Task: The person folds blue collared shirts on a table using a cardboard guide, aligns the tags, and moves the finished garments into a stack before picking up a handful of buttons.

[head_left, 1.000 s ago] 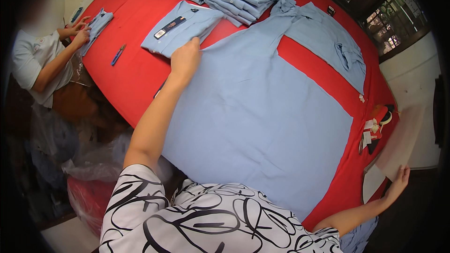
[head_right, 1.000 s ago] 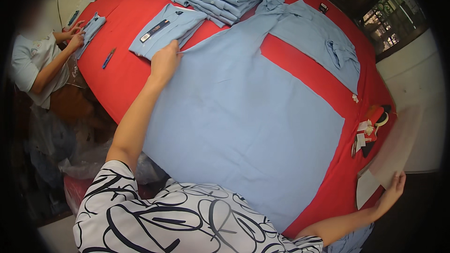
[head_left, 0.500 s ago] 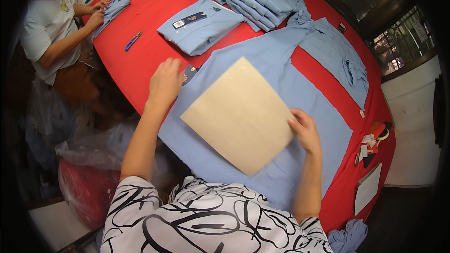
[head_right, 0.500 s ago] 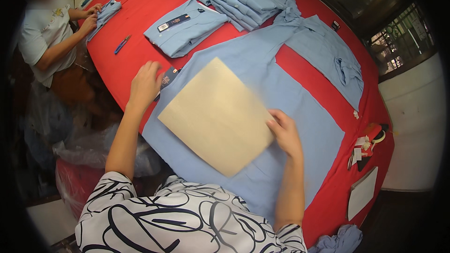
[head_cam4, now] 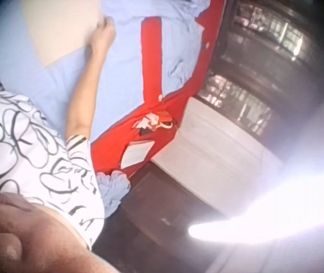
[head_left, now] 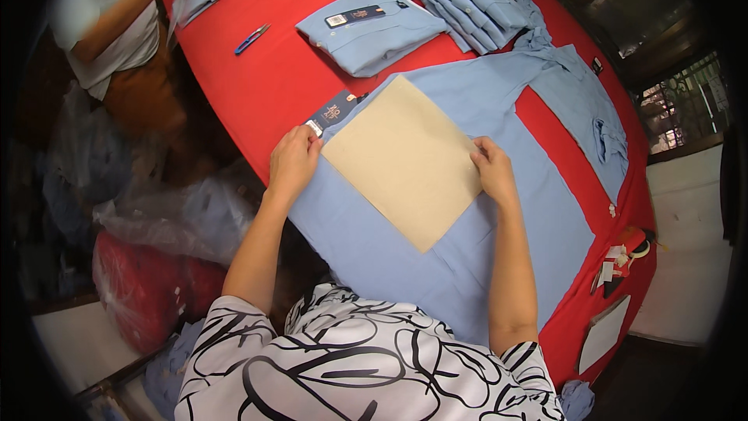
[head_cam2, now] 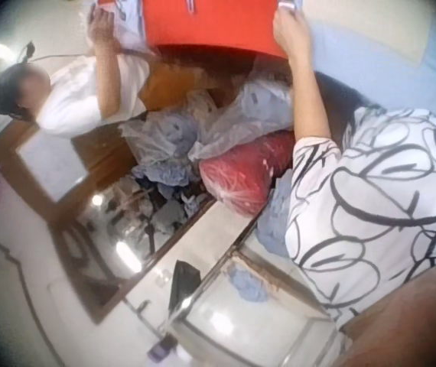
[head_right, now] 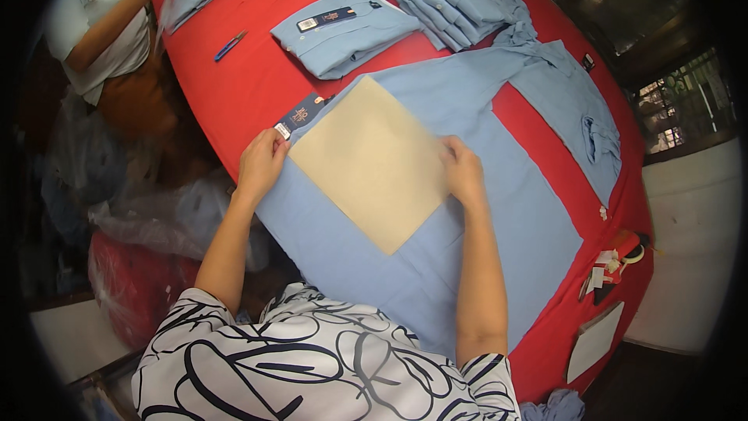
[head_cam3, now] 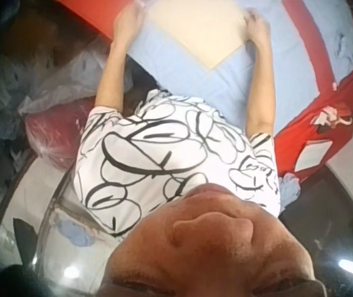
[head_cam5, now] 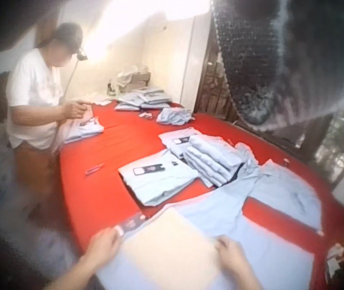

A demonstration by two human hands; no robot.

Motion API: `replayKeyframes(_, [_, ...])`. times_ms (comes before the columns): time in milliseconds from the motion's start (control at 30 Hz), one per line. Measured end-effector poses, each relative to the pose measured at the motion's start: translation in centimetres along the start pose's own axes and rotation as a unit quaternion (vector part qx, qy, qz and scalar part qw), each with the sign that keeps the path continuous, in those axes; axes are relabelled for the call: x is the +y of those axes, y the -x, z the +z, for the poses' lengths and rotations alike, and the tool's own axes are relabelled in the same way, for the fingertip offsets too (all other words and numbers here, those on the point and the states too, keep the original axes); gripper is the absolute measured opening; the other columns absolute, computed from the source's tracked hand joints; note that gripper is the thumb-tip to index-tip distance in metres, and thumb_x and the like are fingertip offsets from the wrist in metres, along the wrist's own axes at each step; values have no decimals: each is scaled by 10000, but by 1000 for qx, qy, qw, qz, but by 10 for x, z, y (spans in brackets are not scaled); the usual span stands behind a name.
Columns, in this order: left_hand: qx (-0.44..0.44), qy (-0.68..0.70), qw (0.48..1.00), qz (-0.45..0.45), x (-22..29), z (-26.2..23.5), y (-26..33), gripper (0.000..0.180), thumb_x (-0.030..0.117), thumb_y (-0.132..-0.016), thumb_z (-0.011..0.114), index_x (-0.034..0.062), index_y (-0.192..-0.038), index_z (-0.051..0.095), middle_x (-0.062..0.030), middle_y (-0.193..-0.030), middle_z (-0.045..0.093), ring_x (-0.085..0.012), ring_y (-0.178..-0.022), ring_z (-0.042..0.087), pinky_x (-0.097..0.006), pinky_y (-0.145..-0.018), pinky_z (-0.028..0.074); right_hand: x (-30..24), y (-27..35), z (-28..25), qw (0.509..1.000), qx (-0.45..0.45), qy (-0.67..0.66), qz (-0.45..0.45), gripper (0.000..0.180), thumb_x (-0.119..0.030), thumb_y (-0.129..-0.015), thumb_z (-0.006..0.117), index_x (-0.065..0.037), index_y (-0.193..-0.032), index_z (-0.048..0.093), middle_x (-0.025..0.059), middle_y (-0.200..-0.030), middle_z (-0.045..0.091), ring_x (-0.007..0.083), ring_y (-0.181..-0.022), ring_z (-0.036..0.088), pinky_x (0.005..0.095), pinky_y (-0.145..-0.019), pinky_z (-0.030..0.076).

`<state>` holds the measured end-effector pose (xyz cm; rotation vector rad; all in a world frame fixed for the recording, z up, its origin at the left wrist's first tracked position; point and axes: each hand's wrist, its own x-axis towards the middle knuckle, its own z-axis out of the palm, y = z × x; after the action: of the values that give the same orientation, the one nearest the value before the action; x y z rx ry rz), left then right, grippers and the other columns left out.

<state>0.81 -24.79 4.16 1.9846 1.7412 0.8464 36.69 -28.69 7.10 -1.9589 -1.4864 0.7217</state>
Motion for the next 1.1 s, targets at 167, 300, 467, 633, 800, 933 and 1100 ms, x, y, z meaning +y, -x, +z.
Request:
replayKeyframes(167, [-1,-19,1000,11,-6,2,-6,160,135,-870,655,-1,-873,571,-156,-842,606,-334,-814,608,-434,-720,473,6,-3,1,1000,3,-15,4,234,-123,-900,556,-32,-1105,621,197,-977,693,321,-908,661,377,-814,494])
replayKeyframes(300, [19,-47,998,31,-12,4,-2,182,144,-865,669,-6,-882,567,-158,-872,608,-329,-832,607,-434,-736,474,-17,-5,1,999,1,37,31,233,-117,-903,553,-35,-1110,622,210,-971,690,336,-914,659,394,-814,494])
replayKeyframes(467, [-39,-8,999,-26,9,-12,3,210,163,-852,693,-5,-893,573,-153,-864,603,-309,-811,609,-412,-726,478,-15,-6,3,997,3,63,46,247,-116,-906,550,-32,-1126,625,226,-967,689,356,-932,657,421,-820,493])
replayKeyframes(633, [-99,-10,994,-49,4,-20,-1,202,162,-847,696,-1,-856,576,-160,-856,616,-336,-817,614,-425,-733,476,-20,-6,3,996,-6,69,51,252,-114,-911,543,-19,-1130,623,233,-978,688,364,-939,657,426,-825,492])
replayKeyframes(800, [-77,-24,994,-71,4,-16,-6,163,150,-870,637,-1,-832,587,-168,-886,639,-350,-883,634,-455,-742,488,-15,-6,3,997,8,72,33,255,-115,-911,536,-15,-1127,628,239,-998,688,374,-964,655,428,-839,491])
replayKeyframes(933, [-45,-100,993,-33,0,-7,-5,126,125,-868,607,3,-897,601,-178,-907,636,-373,-874,631,-473,-739,496,-14,-7,4,997,6,64,30,260,-127,-910,547,-17,-1127,640,242,-1015,688,381,-984,653,423,-856,493])
replayKeyframes(1100, [31,-138,987,71,23,-1,1,156,118,-855,610,30,-983,600,-129,-1041,610,-326,-976,591,-448,-855,471,-26,-6,3,996,-5,62,59,269,-132,-907,553,-14,-1129,649,247,-1043,684,380,-997,651,419,-872,493])
